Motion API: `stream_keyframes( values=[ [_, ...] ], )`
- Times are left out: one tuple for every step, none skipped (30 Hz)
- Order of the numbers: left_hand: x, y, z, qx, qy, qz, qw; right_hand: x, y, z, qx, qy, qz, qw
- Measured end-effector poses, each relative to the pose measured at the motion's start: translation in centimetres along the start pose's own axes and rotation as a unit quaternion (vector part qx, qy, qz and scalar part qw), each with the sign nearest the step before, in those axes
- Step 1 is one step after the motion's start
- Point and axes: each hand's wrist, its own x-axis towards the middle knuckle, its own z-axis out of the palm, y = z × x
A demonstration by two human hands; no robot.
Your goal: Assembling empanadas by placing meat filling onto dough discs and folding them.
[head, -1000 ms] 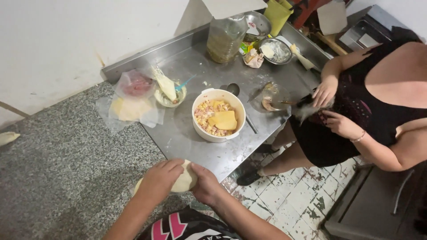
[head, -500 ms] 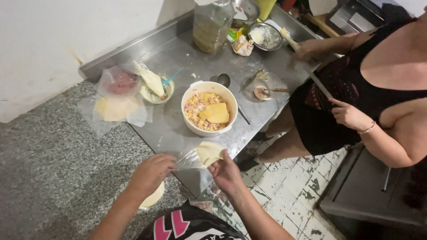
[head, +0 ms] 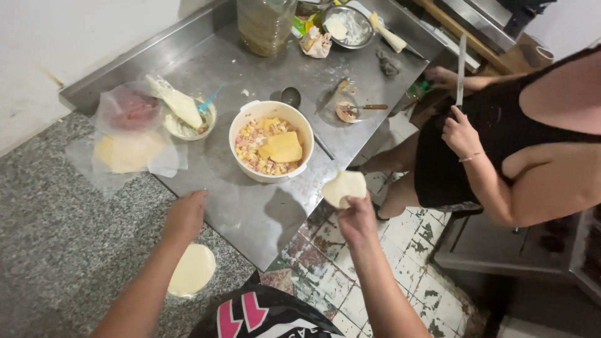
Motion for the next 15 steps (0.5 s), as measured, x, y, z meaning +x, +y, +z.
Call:
stream_keyframes(
  values=[
    [0.9,-0.8,0.3,0.06,-0.023,0.027,0.998,0.9,-1.0,0.0,-0.014,0.005,0.001,1.0],
    [1.0,-0.9,0.6,0.06,-0.024,0.029,0.997,1.7,-2.0,1.1,-0.014,0.007,-0.001,1.0],
    [1.0,-1.1,0.9,0.118,-0.015,0.038,0.992,2.5,-3.0,2.1,-0.003,-0.021,-0.053,0.998],
    [1.1,-1.3,1.2,0.177,-0.005,0.047,0.983,3.3,-3.9,3.2,0.008,-0.05,-0.103,0.993],
    [0.5,-1.2,0.9,0.177,-0.006,0.048,0.983,4.4,-4.7,3.5,0.009,-0.048,-0.104,0.993],
    [-0.1,-1.1,0.4,0.167,-0.013,0.057,0.984,5.7,-5.5,3.9,0.013,-0.073,-0.13,0.989],
    [-0.8,-1.0,-0.1,0.157,-0.019,0.066,0.985,6.8,-6.2,4.4,0.016,-0.098,-0.156,0.983],
    [-1.3,-0.5,-0.9,0.157,-0.016,0.063,0.985,9.0,-6.8,3.8,0.017,-0.102,-0.155,0.983],
    [-1.9,-0.1,-1.6,0.155,-0.022,0.046,0.987,11.1,-7.3,3.2,0.02,-0.115,-0.177,0.977],
    [-2.6,0.2,-2.4,0.152,-0.026,0.026,0.988,13.4,-7.7,2.9,0.023,-0.131,-0.198,0.971],
    [-3.5,0.4,-3.0,0.15,-0.022,0.02,0.988,13.7,-8.1,3.8,0.022,-0.137,-0.194,0.971],
    [-4.7,0.3,-3.4,0.101,0.001,0.033,0.994,14.1,-8.2,4.9,0.015,-0.152,-0.215,0.965],
    [-5.8,0.3,-3.9,0.052,0.024,0.045,0.997,14.4,-8.3,6.1,0.009,-0.167,-0.237,0.957],
    [-6.9,0.0,-3.8,0.049,0.033,0.032,0.998,15.3,-8.1,5.9,0.007,-0.179,-0.226,0.958],
    [-7.9,-0.3,-3.8,0.017,0.035,0.045,0.998,16.2,-7.8,5.9,-0.006,-0.192,-0.222,0.956]
  ],
)
